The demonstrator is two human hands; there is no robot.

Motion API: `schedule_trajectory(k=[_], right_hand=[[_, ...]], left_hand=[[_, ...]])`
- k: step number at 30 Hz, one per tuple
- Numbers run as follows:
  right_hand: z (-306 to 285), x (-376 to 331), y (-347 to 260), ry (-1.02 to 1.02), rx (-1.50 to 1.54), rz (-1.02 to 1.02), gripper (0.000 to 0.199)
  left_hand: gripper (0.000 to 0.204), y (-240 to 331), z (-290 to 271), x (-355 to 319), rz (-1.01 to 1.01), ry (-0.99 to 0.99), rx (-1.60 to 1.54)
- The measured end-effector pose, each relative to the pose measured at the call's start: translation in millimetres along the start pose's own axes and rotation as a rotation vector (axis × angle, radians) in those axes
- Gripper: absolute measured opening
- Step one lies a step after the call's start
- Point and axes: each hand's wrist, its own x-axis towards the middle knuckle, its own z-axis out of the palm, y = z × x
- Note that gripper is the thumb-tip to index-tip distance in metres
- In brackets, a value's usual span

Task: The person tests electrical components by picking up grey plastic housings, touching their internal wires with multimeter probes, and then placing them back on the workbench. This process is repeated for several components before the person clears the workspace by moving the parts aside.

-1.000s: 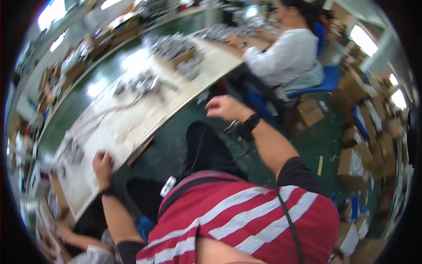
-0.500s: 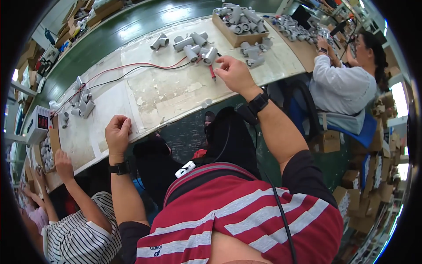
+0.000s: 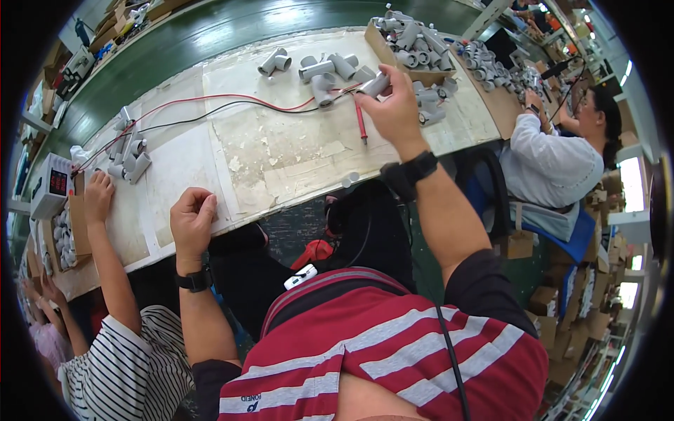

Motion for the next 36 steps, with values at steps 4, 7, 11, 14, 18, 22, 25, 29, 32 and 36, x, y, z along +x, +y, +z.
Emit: schedule_trajectory(k=[4,7,11,14,18,22,25,29,32,36], right_hand=[[17,-56,-40,-0.2,0.293,-0.072,0.067],[38,-78,-60,-0.332,0.255,-0.226,0.067],[47,-80,-63,-0.301,0.175,-0.395,0.064],[33,-60,-50,-0.275,0.153,-0.303,0.056],[-14,-26,15,-0.184,-0.236,-0.06,0.038],[-21,-10,58,-0.265,-0.416,0.097,0.036],[-21,4,66,-0.344,-0.404,0.174,0.035],[-16,20,25,-0.501,-0.251,0.307,0.034],[-20,26,-4,-0.629,-0.128,0.445,0.032],[3,32,8,-0.632,-0.321,0.229,0.022]], left_hand=[[0.008,2,0,2,-0.011,-0.021,-0.002],[0.008,2,3,3,-0.016,-0.031,0.021],[0.009,3,6,3,0.031,0.003,0.112],[0.01,3,7,2,0.018,0.024,0.113],[0.012,8,19,5,-0.039,0.095,0.152],[0.022,67,73,16,0.15,0.033,0.279],[0.045,87,107,28,0.494,-0.006,0.516],[0.063,85,127,31,0.372,-0.166,0.645],[0.066,80,126,39,0.379,-0.185,0.67],[0.066,73,107,50,0.404,-0.23,0.669]])
